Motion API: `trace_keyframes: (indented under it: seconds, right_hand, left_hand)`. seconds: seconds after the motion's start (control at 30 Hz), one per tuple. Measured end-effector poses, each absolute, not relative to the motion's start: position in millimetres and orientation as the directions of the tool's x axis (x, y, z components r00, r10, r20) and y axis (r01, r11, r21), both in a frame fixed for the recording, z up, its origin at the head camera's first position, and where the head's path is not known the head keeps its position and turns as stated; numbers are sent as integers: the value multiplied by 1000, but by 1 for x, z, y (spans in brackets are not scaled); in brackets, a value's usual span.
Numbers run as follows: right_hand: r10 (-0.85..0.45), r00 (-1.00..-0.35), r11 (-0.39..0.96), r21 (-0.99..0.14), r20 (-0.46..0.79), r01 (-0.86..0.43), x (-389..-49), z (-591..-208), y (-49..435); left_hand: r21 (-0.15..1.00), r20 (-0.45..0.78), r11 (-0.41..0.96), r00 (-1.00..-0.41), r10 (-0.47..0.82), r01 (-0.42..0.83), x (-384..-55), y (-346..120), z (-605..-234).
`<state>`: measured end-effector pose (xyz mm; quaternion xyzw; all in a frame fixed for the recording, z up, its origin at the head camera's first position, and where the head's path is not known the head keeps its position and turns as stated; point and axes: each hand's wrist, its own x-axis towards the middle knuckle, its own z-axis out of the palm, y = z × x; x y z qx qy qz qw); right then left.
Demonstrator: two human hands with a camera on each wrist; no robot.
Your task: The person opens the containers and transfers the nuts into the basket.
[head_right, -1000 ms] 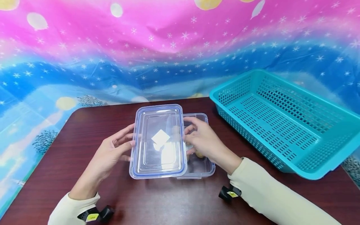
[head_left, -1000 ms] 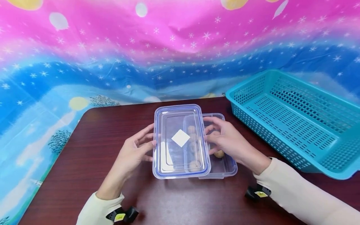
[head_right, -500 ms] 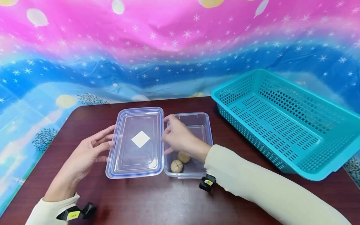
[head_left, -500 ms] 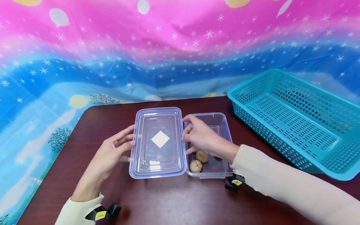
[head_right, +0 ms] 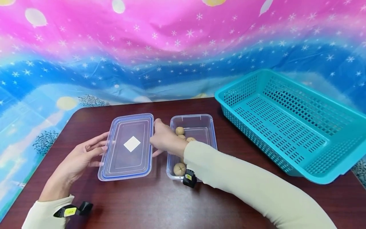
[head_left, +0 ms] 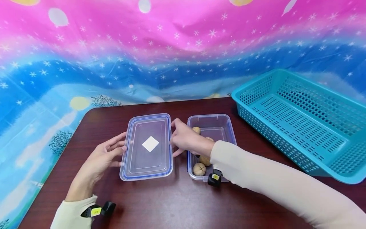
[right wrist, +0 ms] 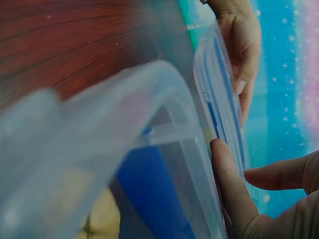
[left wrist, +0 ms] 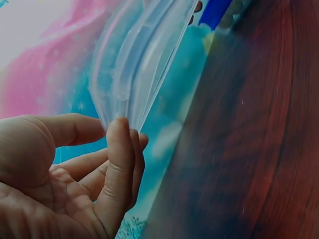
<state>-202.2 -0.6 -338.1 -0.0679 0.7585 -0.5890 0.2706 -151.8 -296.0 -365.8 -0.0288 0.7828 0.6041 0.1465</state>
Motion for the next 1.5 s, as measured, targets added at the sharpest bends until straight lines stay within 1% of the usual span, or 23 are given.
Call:
trace_keyframes:
  seconds: [0.27, 0.53, 0.67, 0.87, 1.1, 1.5]
  right_hand:
    - [-435, -813, 305, -913, -388, 272, -208, -341, -16]
    - [-451, -750, 322, -872, -484, 369, -215, -348, -25]
    - [-457, -728, 312, -859, -511, 407, -217, -353, -27]
    - [-459, -714, 308, -848, -529, 431, -217, -356, -25]
    - [-469, -703, 288, -845, -535, 451, -218, -358, -23]
    - [-483, -685, 315, -838, -546, 445, -219, -360, -23]
  left_hand:
    - [921, -296, 301, -947, 127, -248, -156, -310, -375]
    - [902, -331, 330, -936, 119, -278, -159, -317, -385]
    - [889, -344, 357, -933, 106, -287, -159, -320, -391]
    - [867, -352, 410, -931, 100, -283, -162, -317, -395]
    - [858, -364, 420, -927, 92, -295, -164, -315, -398]
    - [809, -376, 490, -927, 9, -324, -161, -311, -396]
